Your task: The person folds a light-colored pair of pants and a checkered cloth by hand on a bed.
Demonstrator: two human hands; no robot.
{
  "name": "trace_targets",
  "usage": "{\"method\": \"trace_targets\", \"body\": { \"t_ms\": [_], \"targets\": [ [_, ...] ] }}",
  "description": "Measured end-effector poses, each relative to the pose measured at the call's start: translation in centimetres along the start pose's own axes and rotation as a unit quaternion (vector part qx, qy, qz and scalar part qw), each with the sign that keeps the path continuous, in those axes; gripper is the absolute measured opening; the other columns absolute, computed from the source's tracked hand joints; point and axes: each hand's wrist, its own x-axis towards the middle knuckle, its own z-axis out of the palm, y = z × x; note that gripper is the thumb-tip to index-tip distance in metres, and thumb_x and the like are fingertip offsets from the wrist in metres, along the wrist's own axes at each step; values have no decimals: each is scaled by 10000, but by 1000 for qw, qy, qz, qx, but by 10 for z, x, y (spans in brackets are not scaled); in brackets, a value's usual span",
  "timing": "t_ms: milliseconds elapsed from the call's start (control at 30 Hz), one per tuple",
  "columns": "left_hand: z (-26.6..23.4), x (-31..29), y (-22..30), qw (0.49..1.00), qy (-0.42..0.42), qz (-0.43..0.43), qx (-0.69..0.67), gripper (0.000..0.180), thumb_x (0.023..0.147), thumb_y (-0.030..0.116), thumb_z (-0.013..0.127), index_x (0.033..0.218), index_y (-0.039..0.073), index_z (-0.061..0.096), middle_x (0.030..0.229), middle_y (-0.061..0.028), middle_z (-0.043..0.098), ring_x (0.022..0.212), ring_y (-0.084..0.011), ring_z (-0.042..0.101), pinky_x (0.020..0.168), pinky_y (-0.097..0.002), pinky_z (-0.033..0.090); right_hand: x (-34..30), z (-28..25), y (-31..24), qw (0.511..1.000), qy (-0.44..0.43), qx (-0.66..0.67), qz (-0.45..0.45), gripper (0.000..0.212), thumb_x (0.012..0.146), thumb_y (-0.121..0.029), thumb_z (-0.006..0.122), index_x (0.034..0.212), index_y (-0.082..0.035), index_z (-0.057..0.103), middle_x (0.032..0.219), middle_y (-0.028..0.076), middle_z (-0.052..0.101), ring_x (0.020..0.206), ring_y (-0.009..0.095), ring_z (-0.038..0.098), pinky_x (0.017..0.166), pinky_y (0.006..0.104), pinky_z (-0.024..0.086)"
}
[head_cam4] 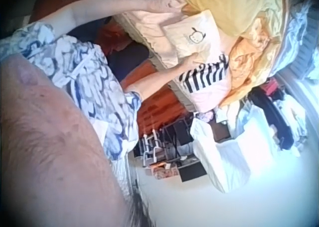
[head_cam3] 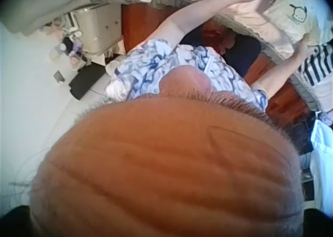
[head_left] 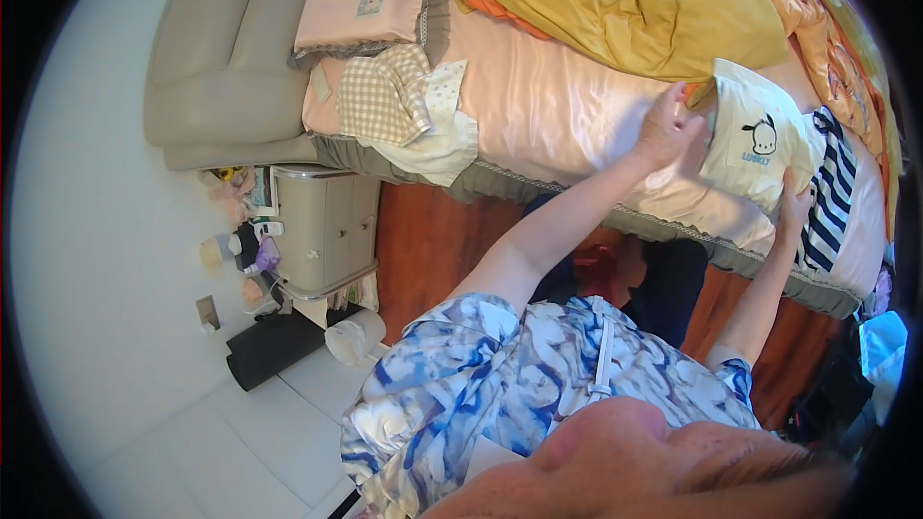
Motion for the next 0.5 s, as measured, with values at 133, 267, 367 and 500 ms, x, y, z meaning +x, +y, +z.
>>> {"method": "trace_targets", "body": {
  "t_ms": [133,267,367,500],
  "targets": [
    [-90,-14,-30,955,118,53,269,631,771,212,700,1319,24,449,1211,-198,525,1070,-311,549,919,-405,445,-17,10,27,893,175,-324,-260,486,916,-271,551,1280,43,480,1149,235,592,1025,344,587,899,394,454],
    [-219,-56,-37,756,242,82,603,739,724,271,725,1373,109,411,1395,-198,379,1328,-383,309,1056,-597,239,-91,86,-17,984,-48,-49,-165,442,907,-195,571,1297,-1,490,1067,184,616,926,241,610,760,338,503],
    [-320,-82,-48,671,235,-12,703,688,740,270,695,1357,131,423,1392,-178,384,1334,-374,301,1042,-633,218,-162,155,-69,960,-194,-8,-202,391,889,-82,569,1274,-41,512,1103,135,584,860,218,612,697,313,515],
    [-389,-88,-45,780,138,-161,589,293,881,229,528,1120,90,623,1071,-199,633,1079,-310,596,995,-497,360,-236,193,-137,890,-342,14,-303,428,837,-5,590,1255,-6,499,1080,172,567,814,266,621,694,348,511]
  ]
}}
